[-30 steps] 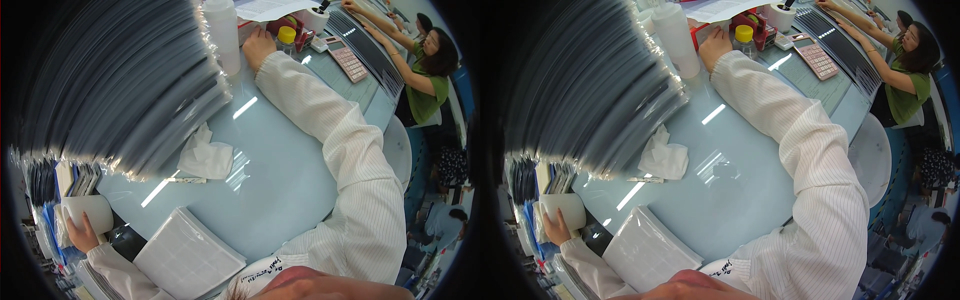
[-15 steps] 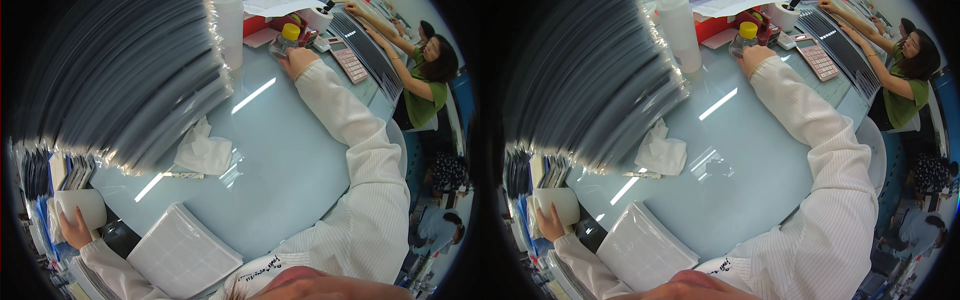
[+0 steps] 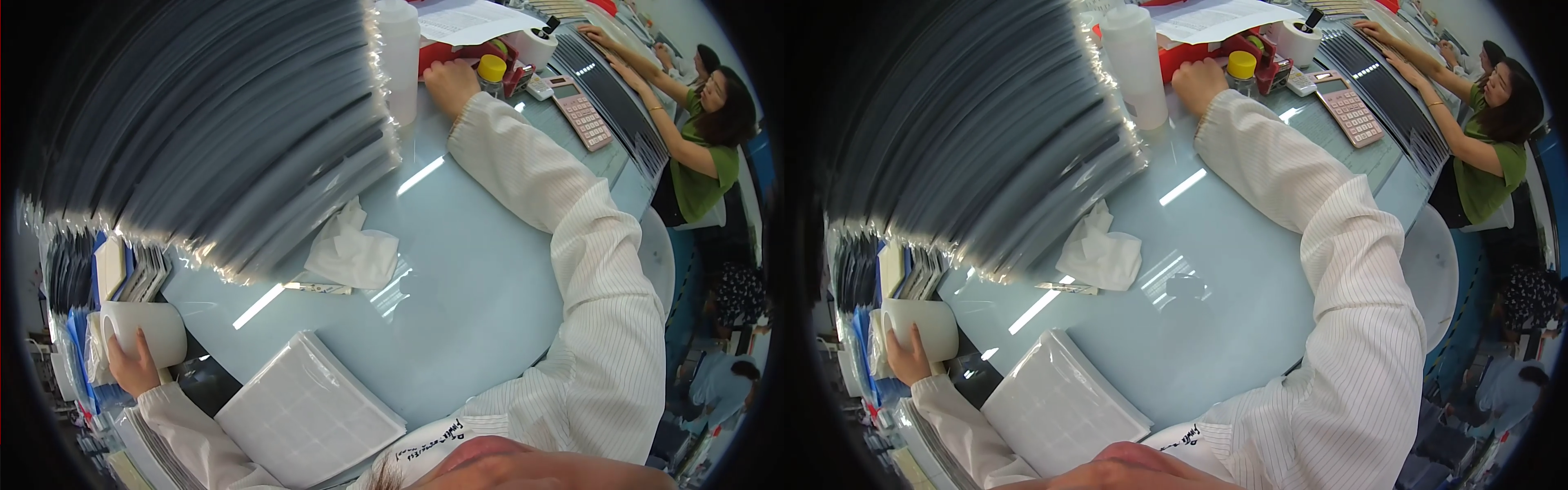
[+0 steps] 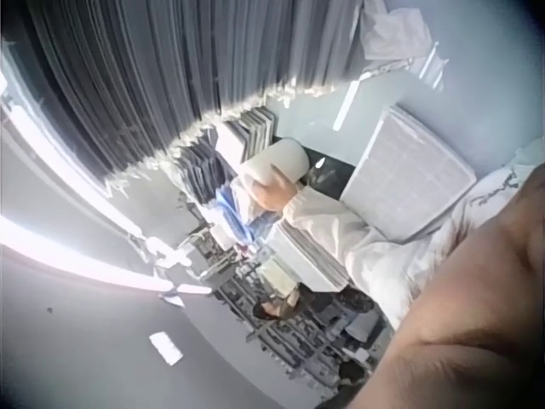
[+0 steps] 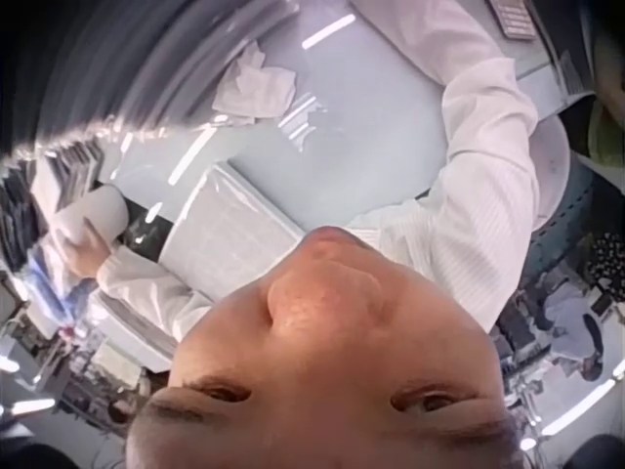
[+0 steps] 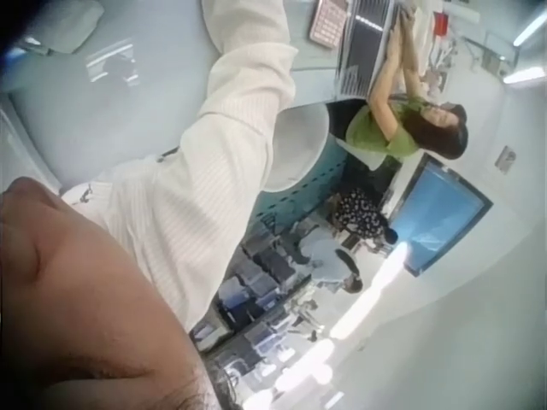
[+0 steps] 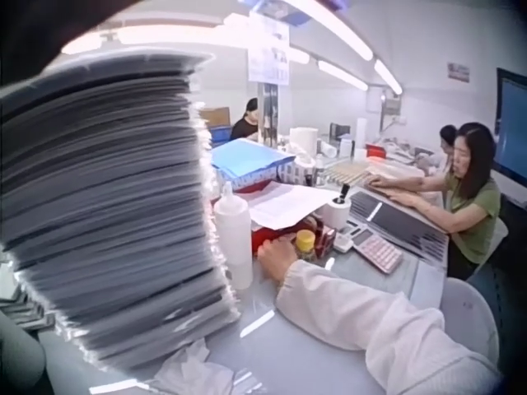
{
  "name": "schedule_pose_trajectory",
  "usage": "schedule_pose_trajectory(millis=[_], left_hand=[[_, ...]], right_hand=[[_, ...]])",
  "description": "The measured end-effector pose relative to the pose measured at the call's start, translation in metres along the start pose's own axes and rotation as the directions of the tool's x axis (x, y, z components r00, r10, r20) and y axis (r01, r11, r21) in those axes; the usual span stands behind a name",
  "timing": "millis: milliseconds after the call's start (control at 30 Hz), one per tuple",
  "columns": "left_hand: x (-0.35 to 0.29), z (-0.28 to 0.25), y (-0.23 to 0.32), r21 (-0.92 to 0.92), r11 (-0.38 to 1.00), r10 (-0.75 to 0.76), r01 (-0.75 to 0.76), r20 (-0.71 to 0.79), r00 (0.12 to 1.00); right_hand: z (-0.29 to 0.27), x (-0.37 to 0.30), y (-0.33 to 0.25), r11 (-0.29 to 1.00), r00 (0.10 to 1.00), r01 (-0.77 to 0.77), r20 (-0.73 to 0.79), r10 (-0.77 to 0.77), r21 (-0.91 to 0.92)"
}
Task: Packaging items into plastic sleeves, applying labels, and writing on them at a workbench.
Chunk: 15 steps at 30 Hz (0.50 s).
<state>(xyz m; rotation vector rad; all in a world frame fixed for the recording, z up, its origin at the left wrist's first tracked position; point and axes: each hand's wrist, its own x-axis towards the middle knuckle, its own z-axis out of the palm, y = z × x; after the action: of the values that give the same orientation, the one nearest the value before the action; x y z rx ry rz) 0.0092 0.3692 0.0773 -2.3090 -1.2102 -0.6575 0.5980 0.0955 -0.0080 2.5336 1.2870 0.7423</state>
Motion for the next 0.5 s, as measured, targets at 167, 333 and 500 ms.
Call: schedule_pose_trajectory(millis=[167,333,500], left_hand=[[0.0,-0.003,-0.004,-0.008,1.0,-0.012,0.012,-0.005,1.0],[-0.001,0.004,-0.005,-0.035,0.999,-0.001,0.0,-0.025,1.0],[0.001,-0.002,-0.001,-0.022,1.0,-0.018,0.018,0.004,1.0]], right_hand=[[-0.02,0.017,0.004,0.994,0.996,-0.059,0.072,0.052,0.097],[0.012,0.024,0.003,0.996,0.972,-0.044,-0.229,0.06,0.074],[0.019,0.013,-0.007,0.979,0.956,-0.121,-0.248,0.159,0.162]])
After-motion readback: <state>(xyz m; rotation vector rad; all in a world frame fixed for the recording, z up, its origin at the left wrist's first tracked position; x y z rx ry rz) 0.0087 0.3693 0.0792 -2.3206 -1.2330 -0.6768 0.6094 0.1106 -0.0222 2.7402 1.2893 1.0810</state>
